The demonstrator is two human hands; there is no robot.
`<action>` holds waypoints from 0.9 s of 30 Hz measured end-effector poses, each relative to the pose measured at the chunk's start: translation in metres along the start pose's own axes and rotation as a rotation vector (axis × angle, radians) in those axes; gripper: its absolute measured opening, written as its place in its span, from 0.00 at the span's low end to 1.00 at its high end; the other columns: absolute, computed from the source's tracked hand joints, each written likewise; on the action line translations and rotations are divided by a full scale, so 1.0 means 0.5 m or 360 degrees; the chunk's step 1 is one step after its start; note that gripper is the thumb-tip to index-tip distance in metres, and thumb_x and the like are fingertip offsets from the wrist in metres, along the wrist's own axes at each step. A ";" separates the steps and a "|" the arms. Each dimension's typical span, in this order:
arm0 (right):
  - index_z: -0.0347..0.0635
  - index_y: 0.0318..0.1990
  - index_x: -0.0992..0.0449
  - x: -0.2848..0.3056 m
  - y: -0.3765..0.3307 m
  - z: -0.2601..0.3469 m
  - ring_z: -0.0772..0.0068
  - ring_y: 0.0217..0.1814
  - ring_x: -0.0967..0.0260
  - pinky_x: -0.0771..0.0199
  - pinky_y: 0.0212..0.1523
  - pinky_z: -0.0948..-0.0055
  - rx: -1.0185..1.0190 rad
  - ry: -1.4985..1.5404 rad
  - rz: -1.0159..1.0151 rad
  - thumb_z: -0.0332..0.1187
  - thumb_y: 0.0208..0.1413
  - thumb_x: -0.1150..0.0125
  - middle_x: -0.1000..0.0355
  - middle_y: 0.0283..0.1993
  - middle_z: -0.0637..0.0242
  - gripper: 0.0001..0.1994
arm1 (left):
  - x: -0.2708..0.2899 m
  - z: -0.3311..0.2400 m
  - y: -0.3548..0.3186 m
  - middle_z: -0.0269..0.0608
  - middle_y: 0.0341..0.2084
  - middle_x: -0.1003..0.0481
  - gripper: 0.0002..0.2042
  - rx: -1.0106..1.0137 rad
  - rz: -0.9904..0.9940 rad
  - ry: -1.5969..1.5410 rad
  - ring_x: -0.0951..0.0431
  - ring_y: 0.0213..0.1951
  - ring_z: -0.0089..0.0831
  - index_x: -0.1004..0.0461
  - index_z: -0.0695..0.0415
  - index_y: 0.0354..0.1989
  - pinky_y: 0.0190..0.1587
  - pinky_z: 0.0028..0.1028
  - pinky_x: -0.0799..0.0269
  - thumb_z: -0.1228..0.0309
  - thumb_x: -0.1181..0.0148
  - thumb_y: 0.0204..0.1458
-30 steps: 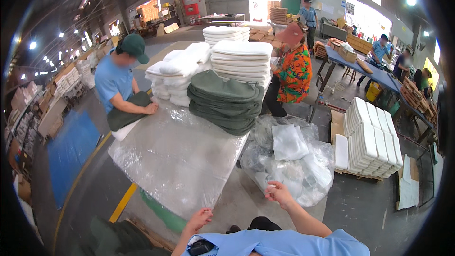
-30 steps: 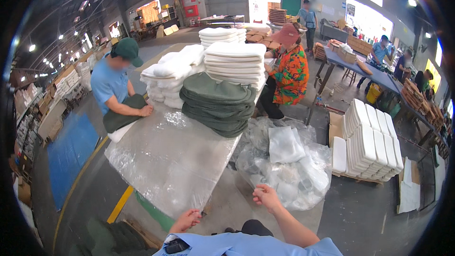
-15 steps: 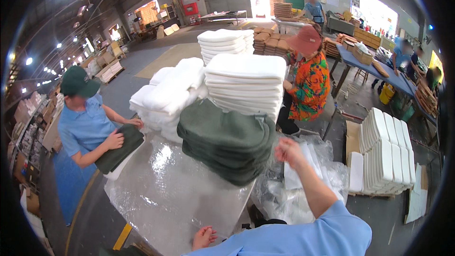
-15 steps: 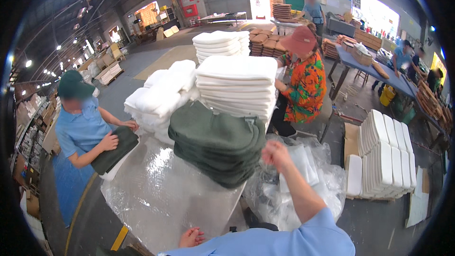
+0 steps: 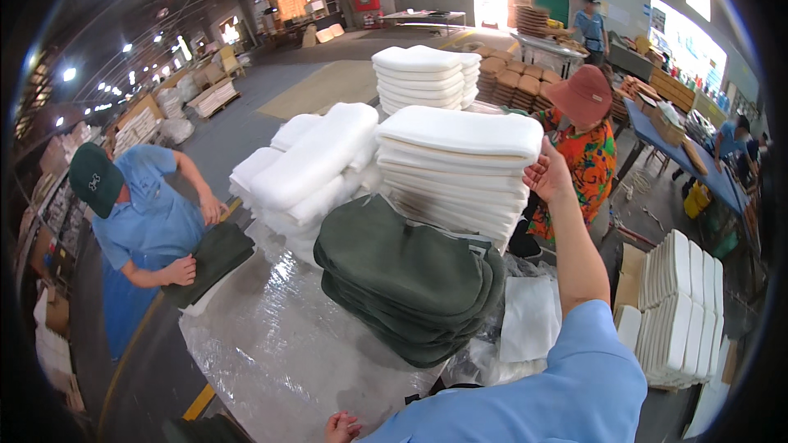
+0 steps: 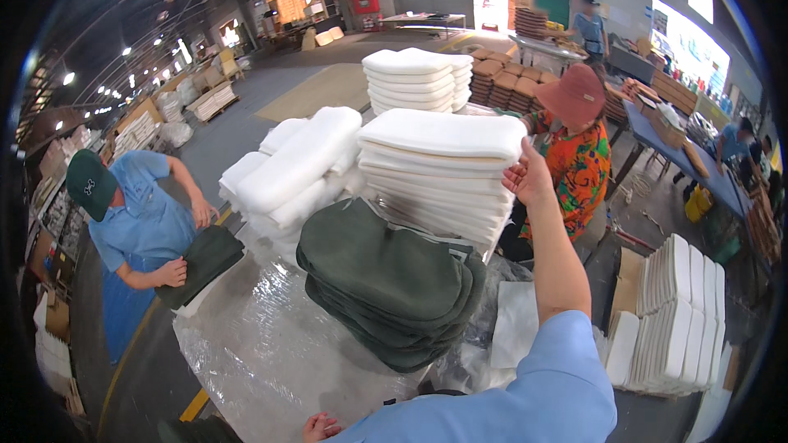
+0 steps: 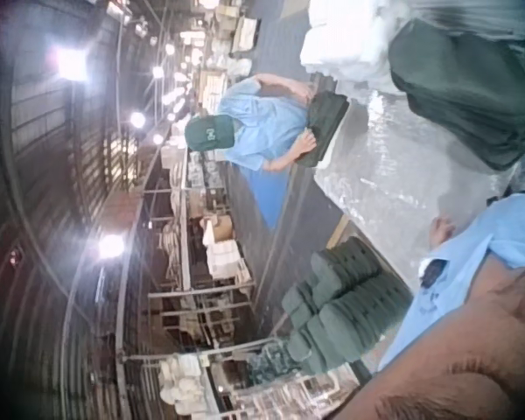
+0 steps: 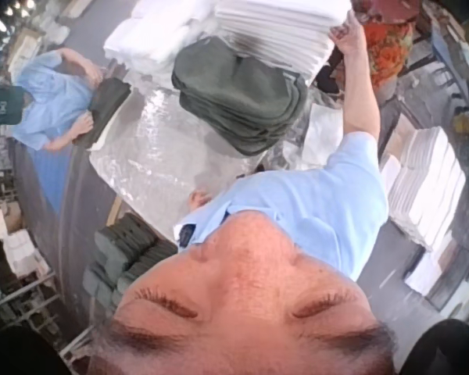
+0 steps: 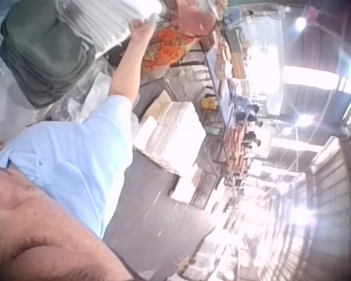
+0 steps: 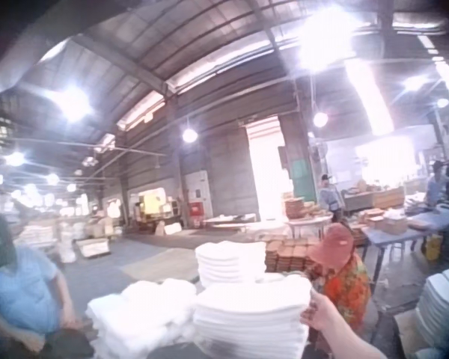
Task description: The person inserts white foam inserts into green fabric covers, aligns the edges, and places the finished cushions onto a stack. The person repeats this process for multiple cushions.
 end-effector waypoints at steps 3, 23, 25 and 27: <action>0.43 0.63 0.31 -0.069 0.021 0.008 0.53 0.53 0.27 0.19 0.49 0.50 -0.0143 -0.0016 0.0063 0.66 0.53 0.28 0.29 0.52 0.57 0.41 | 0.027 -0.012 0.015 0.48 0.38 0.17 0.23 -0.0002 0.0020 0.0106 0.16 0.38 0.39 0.27 0.53 0.57 0.38 0.41 0.18 0.50 0.35 0.63; 0.32 0.67 0.33 0.027 -0.598 -0.294 0.50 0.56 0.21 0.12 0.49 0.51 0.0002 0.0025 0.0317 0.31 0.51 0.33 0.24 0.58 0.54 0.33 | 0.106 -0.286 -0.087 0.35 0.48 0.20 0.23 -0.0632 0.0184 -0.0024 0.22 0.46 0.24 0.25 0.58 0.62 0.50 0.28 0.25 0.51 0.48 0.73; 0.32 0.68 0.32 0.010 -0.671 -0.405 0.51 0.59 0.21 0.17 0.61 0.52 -0.0234 0.0006 0.0461 0.31 0.50 0.32 0.24 0.60 0.53 0.35 | 0.168 -0.331 -0.081 0.40 0.52 0.20 0.27 -0.0448 0.0080 -0.0521 0.20 0.50 0.29 0.27 0.60 0.65 0.54 0.33 0.24 0.48 0.53 0.74; 0.33 0.67 0.32 -0.037 -0.736 -0.540 0.54 0.60 0.21 0.17 0.60 0.54 -0.0590 -0.0072 0.0603 0.29 0.46 0.31 0.24 0.59 0.54 0.36 | 0.297 -0.287 -0.064 0.43 0.55 0.21 0.29 -0.0216 0.0129 -0.0711 0.21 0.54 0.32 0.29 0.62 0.66 0.57 0.37 0.23 0.48 0.55 0.75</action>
Point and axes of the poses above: each hand's wrist, its own y-axis towards the middle knuckle, its own x-axis out of the back of the hand, z = x × y, the point moved 1 cm from there along y, towards the middle knuckle
